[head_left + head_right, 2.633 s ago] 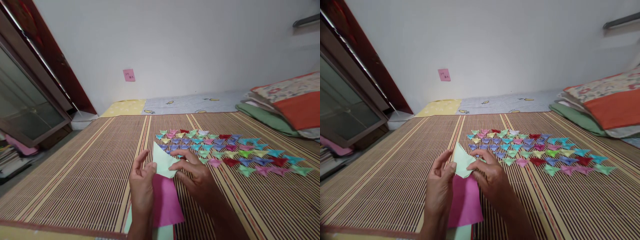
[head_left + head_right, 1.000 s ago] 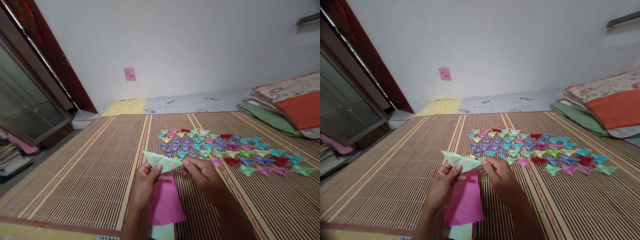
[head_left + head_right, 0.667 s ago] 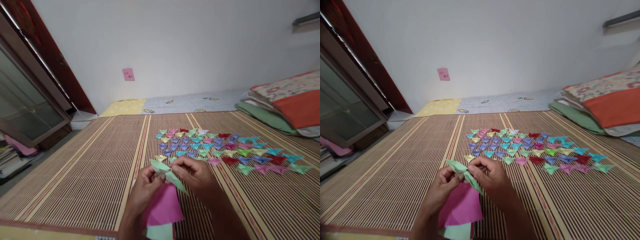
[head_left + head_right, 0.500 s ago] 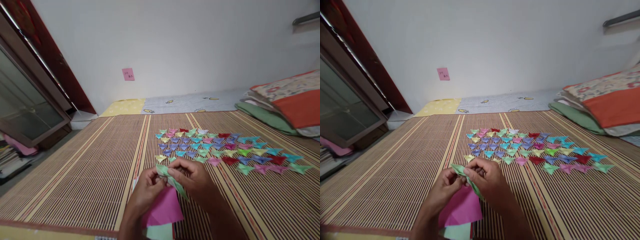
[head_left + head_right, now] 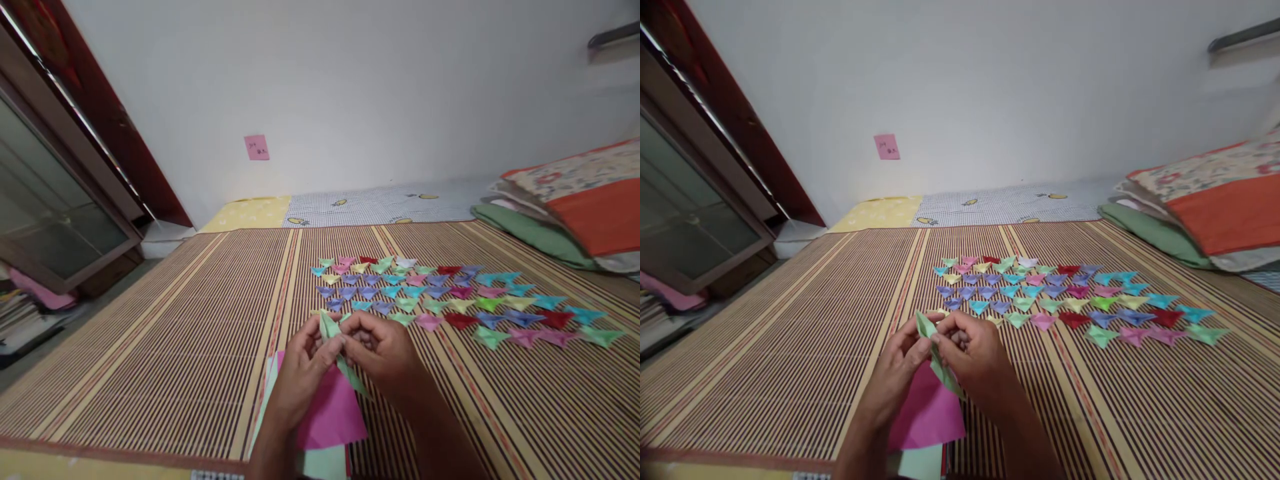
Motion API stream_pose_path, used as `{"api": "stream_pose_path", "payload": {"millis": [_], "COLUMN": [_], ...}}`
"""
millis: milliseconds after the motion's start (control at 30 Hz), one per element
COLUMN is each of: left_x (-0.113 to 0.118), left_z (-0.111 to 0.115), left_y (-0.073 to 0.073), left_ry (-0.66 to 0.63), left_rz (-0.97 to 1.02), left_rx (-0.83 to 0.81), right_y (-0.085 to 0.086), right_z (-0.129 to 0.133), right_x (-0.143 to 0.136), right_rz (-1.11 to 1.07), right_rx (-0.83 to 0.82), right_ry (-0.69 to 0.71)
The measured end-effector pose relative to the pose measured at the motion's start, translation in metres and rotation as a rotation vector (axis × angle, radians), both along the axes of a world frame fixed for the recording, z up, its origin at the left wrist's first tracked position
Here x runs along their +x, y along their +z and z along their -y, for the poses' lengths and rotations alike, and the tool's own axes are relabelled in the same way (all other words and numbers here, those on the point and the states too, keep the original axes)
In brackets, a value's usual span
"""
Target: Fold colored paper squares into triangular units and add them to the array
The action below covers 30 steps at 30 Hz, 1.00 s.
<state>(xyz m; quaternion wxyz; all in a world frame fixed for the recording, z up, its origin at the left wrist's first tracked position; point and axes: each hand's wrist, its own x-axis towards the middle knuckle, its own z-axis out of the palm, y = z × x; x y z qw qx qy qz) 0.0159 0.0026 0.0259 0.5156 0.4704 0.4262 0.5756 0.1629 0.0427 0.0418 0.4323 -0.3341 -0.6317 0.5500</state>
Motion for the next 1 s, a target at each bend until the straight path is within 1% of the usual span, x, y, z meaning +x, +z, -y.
{"api": "stream_pose_path", "payload": {"millis": [100,200,333,433,533,633,700,833,933,1000], "left_x": [-0.001,-0.005,-0.01,-0.011,-0.011,-0.011,-0.012,-0.01,-0.006,-0.002], "left_z": [0.0,0.0,0.0,0.0,-0.001,-0.002,-0.002,0.0,0.003,0.003], "left_y": [-0.003,-0.009,-0.015,-0.017,-0.018,-0.016,-0.013,-0.003,0.004,0.007], "left_ry": [-0.002,-0.009,0.015,0.009,-0.037,-0.088,-0.087,-0.044,-0.016,0.023], "left_rz": [-0.031,0.022,0.078,0.093,0.082,0.05,0.016,-0.082,-0.154,-0.172], "left_rx": [0.004,-0.03,-0.084,-0.079,-0.046,-0.021,-0.011,0.011,0.019,0.006], "right_y": [0.0,0.0,-0.002,-0.003,-0.003,-0.003,-0.002,-0.001,-0.004,-0.006], "right_z": [-0.002,-0.005,-0.008,-0.008,-0.007,-0.005,-0.004,-0.002,0.0,0.0], "right_x": [0.003,0.012,0.023,0.022,0.016,0.011,0.01,0.007,0.002,-0.001], "right_rz": [-0.007,0.016,0.096,0.095,0.089,0.191,0.287,0.421,0.466,0.466], "right_rx": [0.02,0.028,0.009,-0.016,-0.01,0.058,0.141,0.334,0.407,0.441], "right_ry": [0.02,0.048,0.077,0.116,0.134,0.106,0.063,-0.031,-0.068,-0.09]}}
